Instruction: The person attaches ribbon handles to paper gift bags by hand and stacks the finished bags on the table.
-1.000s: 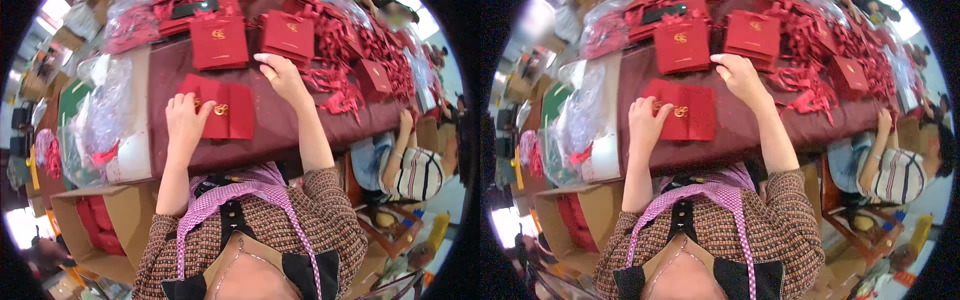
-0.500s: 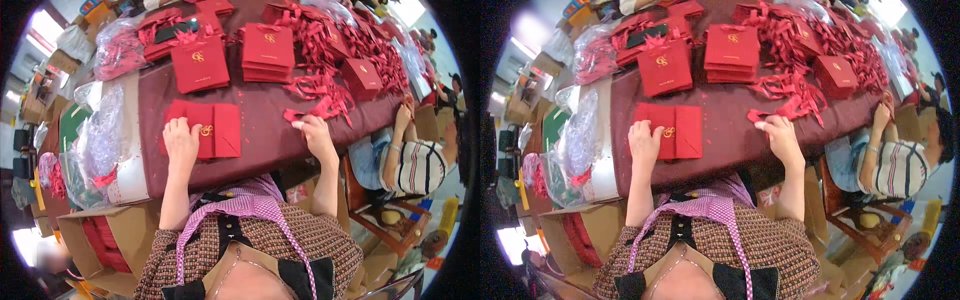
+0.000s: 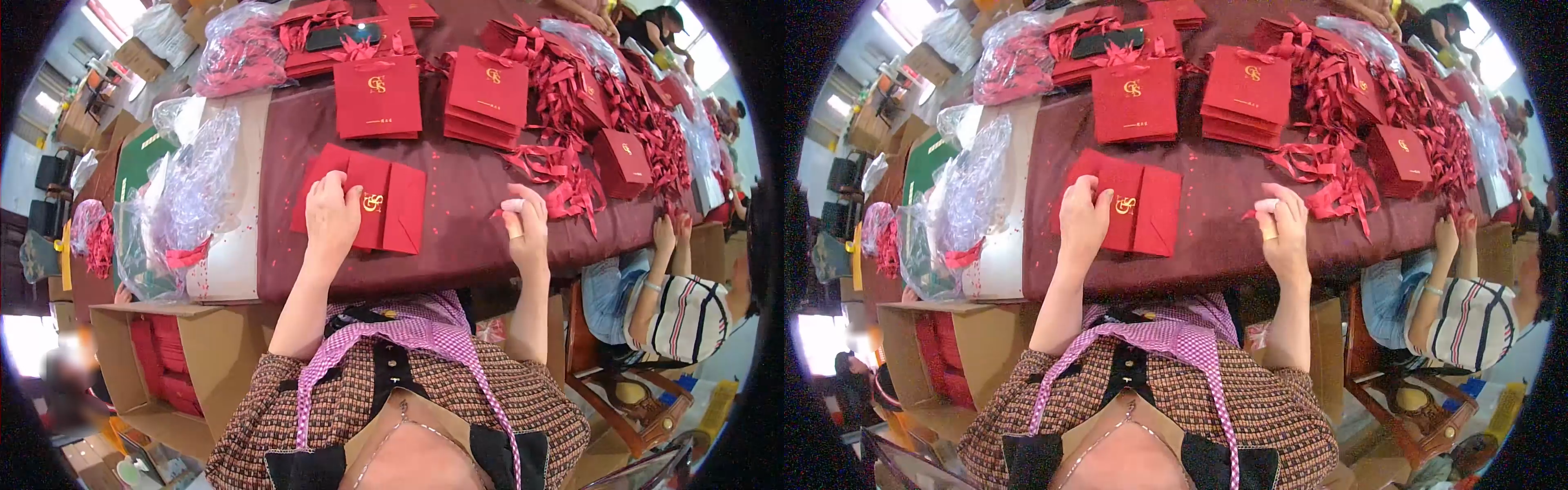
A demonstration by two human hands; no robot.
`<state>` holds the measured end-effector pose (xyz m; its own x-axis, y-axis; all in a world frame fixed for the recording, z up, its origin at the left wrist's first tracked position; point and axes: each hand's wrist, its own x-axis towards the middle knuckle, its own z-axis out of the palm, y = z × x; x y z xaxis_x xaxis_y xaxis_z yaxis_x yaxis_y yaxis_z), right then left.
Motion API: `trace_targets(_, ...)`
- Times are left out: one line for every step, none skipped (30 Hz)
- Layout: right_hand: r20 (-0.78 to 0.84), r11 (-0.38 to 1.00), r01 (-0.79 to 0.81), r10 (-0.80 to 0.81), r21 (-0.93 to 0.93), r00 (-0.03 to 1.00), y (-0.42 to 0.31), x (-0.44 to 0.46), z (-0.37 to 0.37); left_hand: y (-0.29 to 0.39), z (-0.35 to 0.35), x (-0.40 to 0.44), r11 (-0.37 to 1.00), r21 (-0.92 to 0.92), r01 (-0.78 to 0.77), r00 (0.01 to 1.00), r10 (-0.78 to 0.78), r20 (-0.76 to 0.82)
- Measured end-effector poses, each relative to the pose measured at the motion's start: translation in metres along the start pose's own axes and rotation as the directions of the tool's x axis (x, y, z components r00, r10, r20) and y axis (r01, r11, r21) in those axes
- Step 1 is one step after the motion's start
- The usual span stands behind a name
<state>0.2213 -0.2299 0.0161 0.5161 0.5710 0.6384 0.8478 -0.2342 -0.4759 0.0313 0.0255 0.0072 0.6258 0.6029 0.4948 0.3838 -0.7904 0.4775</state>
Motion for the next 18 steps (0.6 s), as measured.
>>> trace_targets(-0.005, 0.991, -0.004, 0.004, 0.135, 1.0, -0.004, 0.004, 0.008, 0.001, 0.0, 0.001, 0.99, -0.1, 0.104, 0.994, -0.099, 0.047)
trace_targets(0.013, 0.97, -0.037, 0.035, 0.239, 0.999, -0.01, 0.006, 0.019, 0.002, 0.0, 0.002, 0.959, -0.195, 0.208, 0.976, -0.19, 0.103)
trace_targets(0.035, 0.938, -0.074, 0.066, 0.339, 0.997, -0.015, 0.007, 0.03, 0.002, -0.001, 0.002, 0.931, -0.297, 0.215, 0.976, -0.196, 0.092)
trace_targets(0.093, 0.907, -0.158, 0.132, 0.39, 0.987, -0.021, 0.007, 0.04, 0.004, -0.006, 0.003, 0.931, -0.293, 0.219, 0.975, -0.2, 0.091)
trace_targets(0.108, 0.885, -0.192, 0.161, 0.425, 0.981, -0.029, 0.009, 0.049, 0.009, -0.012, 0.004, 0.903, -0.313, 0.295, 0.953, -0.255, 0.161)
trace_targets(0.125, 0.86, -0.226, 0.189, 0.457, 0.974, -0.038, 0.013, 0.059, 0.011, -0.017, 0.005, 0.87, -0.327, 0.369, 0.924, -0.305, 0.231)
trace_targets(0.127, 0.856, -0.181, 0.136, 0.484, 0.983, -0.046, 0.019, 0.065, 0.01, -0.016, 0.003, 0.87, -0.323, 0.373, 0.922, -0.31, 0.232)
trace_targets(0.143, 0.876, -0.126, 0.066, 0.465, 0.988, -0.051, 0.025, 0.071, 0.007, -0.015, 0.001, 0.877, -0.334, 0.345, 0.936, -0.292, 0.198)
trace_targets(0.161, 0.892, -0.071, -0.002, 0.447, 0.987, -0.054, 0.03, 0.076, 0.006, -0.014, -0.001, 0.884, -0.342, 0.318, 0.947, -0.275, 0.167)
trace_targets(0.143, 0.906, -0.006, -0.06, 0.423, 0.988, -0.055, 0.032, 0.084, 0.005, -0.015, -0.002, 0.883, -0.338, 0.327, 0.943, -0.283, 0.174)
trace_targets(0.154, 0.905, -0.016, -0.055, 0.425, 0.987, -0.056, 0.034, 0.089, 0.005, -0.016, -0.003, 0.862, -0.371, 0.345, 0.936, -0.289, 0.199)
trace_targets(0.173, 0.906, -0.015, -0.064, 0.423, 0.983, -0.057, 0.036, 0.092, 0.006, -0.016, -0.003, 0.84, -0.402, 0.365, 0.929, -0.296, 0.223)
trace_targets(0.192, 0.907, -0.015, -0.073, 0.42, 0.979, -0.061, 0.037, 0.094, 0.007, -0.017, -0.004, 0.801, -0.46, 0.383, 0.922, -0.301, 0.244)
trace_targets(0.18, 0.904, -0.023, -0.06, 0.427, 0.982, -0.067, 0.039, 0.094, 0.009, -0.018, -0.005, 0.799, -0.455, 0.394, 0.917, -0.31, 0.25)
trace_targets(0.188, 0.902, -0.029, -0.058, 0.43, 0.98, -0.072, 0.041, 0.095, 0.012, -0.019, -0.005, 0.784, -0.504, 0.364, 0.931, -0.288, 0.225)
trace_targets(0.182, 0.905, 0.004, -0.09, 0.426, 0.979, -0.075, 0.043, 0.095, 0.014, -0.02, -0.006, 0.767, -0.55, 0.33, 0.944, -0.265, 0.198)
trace_targets(0.174, 0.906, 0.038, -0.121, 0.421, 0.977, -0.077, 0.044, 0.096, 0.015, -0.021, -0.006, 0.767, -0.548, 0.335, 0.942, -0.268, 0.201)
trace_targets(0.176, 0.906, 0.034, -0.119, 0.423, 0.977, -0.078, 0.043, 0.097, 0.015, -0.021, -0.007, 0.744, -0.559, 0.366, 0.931, -0.283, 0.231)
